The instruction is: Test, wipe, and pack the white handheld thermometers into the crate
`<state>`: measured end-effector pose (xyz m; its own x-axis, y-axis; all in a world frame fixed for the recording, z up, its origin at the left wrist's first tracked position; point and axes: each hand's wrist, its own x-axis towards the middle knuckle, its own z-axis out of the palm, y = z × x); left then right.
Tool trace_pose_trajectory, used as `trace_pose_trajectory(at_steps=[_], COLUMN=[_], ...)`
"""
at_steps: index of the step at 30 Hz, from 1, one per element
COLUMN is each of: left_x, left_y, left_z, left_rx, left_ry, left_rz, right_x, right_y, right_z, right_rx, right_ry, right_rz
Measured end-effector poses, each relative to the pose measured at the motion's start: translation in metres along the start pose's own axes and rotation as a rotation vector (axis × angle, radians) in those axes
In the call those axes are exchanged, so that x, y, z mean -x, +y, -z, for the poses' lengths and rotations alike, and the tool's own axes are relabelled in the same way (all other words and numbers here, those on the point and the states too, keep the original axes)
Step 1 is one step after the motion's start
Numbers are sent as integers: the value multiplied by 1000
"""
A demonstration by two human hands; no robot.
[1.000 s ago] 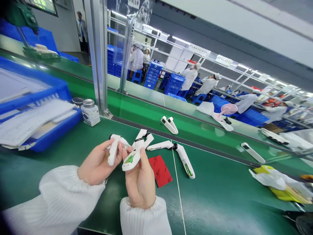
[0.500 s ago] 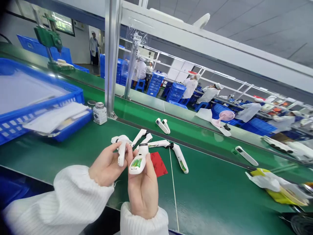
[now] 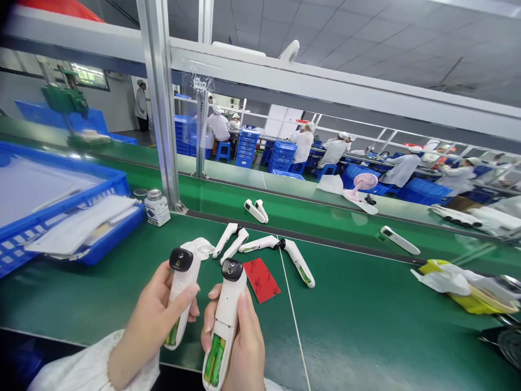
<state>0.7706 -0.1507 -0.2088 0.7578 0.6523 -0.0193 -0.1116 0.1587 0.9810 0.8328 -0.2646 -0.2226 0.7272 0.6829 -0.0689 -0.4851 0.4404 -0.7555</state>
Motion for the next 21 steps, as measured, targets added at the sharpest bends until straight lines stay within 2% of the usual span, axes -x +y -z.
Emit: trace_pose_trajectory(at_steps=[5, 7, 9, 11, 13, 15, 17, 19, 21], left_x=[-5, -9, -15, -22, -27, -31, -33, -31, -26], left_y=[-1, -2, -2, 2, 8, 11, 9, 1, -9], left_z=[1, 6, 12, 20, 25, 25, 19, 8, -4], left_rx=[-33, -71, -77, 79, 353, 594, 742, 833, 872], left_ry=[-57, -56, -7, 68, 130, 159, 179, 187, 193], left_rz=[69, 65, 65, 110, 176, 202, 206, 227, 275], right_x=[0, 1, 5, 13, 23, 30, 33, 31, 26], right_y=[3, 3, 1, -4, -10, -16, -17, -10, 3], right_z=[-5, -7, -6, -2, 8, 24, 41, 51, 51], right_rx=[-16, 46, 173, 316, 396, 352, 206, 19, -145], right_ry=[18, 86, 213, 367, 500, 580, 594, 530, 449], right_rz=[-16, 43, 165, 308, 383, 345, 261, 177, 120])
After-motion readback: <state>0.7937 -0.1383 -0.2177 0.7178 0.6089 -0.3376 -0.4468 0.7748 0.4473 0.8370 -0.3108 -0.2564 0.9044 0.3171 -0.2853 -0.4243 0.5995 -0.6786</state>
